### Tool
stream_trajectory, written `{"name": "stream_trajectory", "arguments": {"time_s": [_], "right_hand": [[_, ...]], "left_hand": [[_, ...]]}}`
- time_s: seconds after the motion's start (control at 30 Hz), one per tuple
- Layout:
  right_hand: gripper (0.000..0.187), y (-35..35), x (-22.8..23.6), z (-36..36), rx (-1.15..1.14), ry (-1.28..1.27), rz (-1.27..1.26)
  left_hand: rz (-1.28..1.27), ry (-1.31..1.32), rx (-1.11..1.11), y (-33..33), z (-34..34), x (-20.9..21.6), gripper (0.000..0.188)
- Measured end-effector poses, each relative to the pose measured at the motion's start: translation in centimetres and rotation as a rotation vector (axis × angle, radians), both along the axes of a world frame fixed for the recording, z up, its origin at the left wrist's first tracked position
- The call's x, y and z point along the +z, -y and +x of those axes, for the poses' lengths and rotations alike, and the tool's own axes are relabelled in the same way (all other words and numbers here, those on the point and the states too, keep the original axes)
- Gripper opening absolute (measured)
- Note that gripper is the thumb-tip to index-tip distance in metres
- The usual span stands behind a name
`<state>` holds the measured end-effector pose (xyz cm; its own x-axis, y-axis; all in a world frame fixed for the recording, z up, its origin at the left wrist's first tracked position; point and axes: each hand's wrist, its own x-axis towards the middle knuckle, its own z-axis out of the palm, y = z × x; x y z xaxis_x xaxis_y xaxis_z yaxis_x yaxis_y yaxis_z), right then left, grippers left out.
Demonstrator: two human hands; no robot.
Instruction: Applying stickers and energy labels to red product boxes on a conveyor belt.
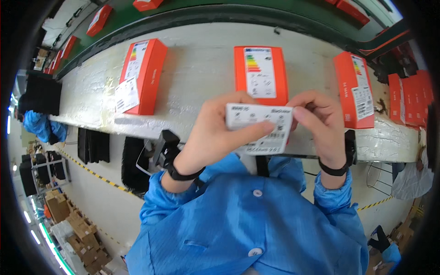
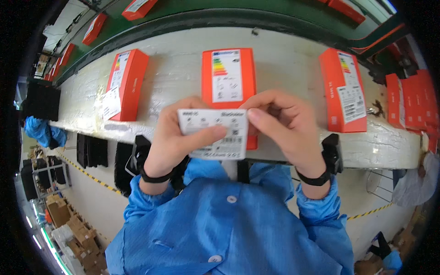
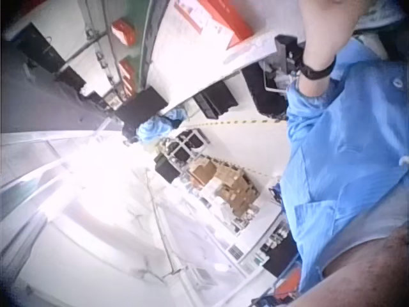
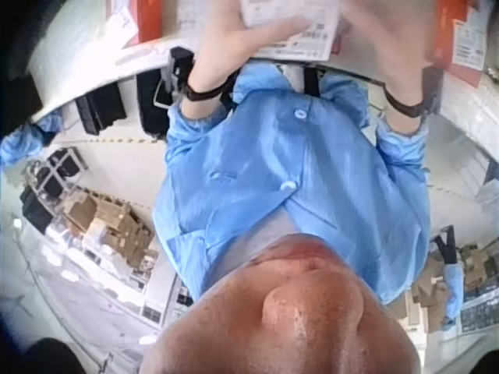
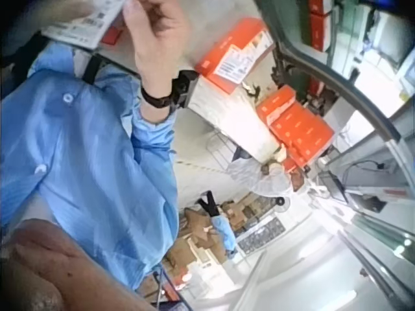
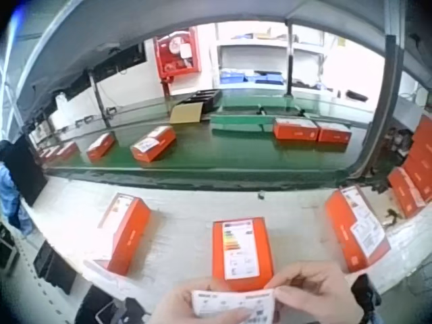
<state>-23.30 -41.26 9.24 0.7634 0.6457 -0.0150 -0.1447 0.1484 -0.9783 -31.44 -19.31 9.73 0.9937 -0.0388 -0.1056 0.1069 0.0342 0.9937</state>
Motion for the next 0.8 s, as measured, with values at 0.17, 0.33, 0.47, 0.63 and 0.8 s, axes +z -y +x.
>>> {"name": "stream_trajectory", "arguments": {"time_s": [0.17,0.33,0.47,0.63,0.8], "right_hand": [[0.014,0.8,-0.4,1.1,0.102,-0.039,-0.044],[0.019,-0.7,-0.4,1.0,0.344,-0.177,0.048],[0.019,-0.7,0.2,0.4,0.14,-0.111,-0.082],[0.007,-0.5,0.3,-1.1,0.099,0.457,-0.223],[0.009,-0.2,-0.1,-1.4,-0.135,0.564,-0.219]], "left_hand": [[-0.13,-0.024,0.016,0.7,0.1,0.0,0.025],[-0.027,0.222,-0.103,1.0,0.0,-0.2,0.03],[-0.045,0.141,-0.018,0.6,-0.8,0.0,0.021],[-0.275,0.027,0.191,0.7,-3.7,-1.0,0.014],[-0.004,0.046,0.659,-2.9,-11.6,-4.6,0.038]]}}
